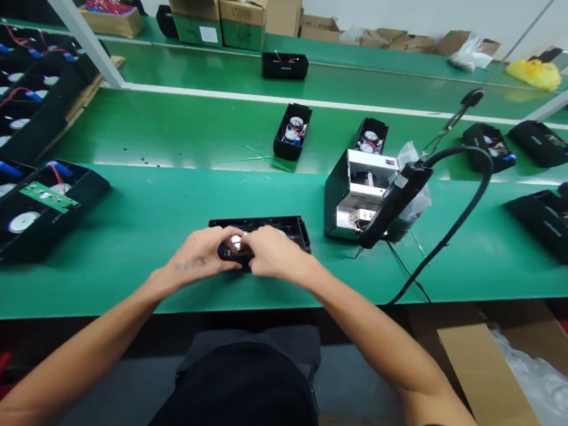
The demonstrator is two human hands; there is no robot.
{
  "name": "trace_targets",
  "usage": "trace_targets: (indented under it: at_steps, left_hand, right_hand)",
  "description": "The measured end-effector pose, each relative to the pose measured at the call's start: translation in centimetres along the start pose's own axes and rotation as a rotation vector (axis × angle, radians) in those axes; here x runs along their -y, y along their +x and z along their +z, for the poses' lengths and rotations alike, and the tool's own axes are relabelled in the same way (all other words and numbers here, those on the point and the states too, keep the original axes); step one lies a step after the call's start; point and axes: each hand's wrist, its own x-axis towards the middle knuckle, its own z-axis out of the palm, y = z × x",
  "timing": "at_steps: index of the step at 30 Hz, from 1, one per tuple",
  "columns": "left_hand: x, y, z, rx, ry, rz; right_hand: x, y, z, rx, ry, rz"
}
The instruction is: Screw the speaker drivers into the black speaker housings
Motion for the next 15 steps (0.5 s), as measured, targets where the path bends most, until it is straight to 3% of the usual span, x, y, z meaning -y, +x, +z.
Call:
trace_targets:
  at_steps: [3, 6, 15]
  left_hand:
    - [1.2, 2.8, -2.1, 0.136, -0.224, -0.068]
    - [2.1, 4.4, -3.2, 0.16, -0.289, -0.131]
    - [2.6, 4.2, -2.6, 0.154, -0.363, -0.15]
  right_hand:
    - [-1.4, 2.3, -3.3, 0.064, 0.166, -0.014]
    - [-2.1, 3.9, -5.5, 0.137, 0.241, 0.027]
    - [-2.2, 4.1, -5.6, 0.231, 0.34, 0.08]
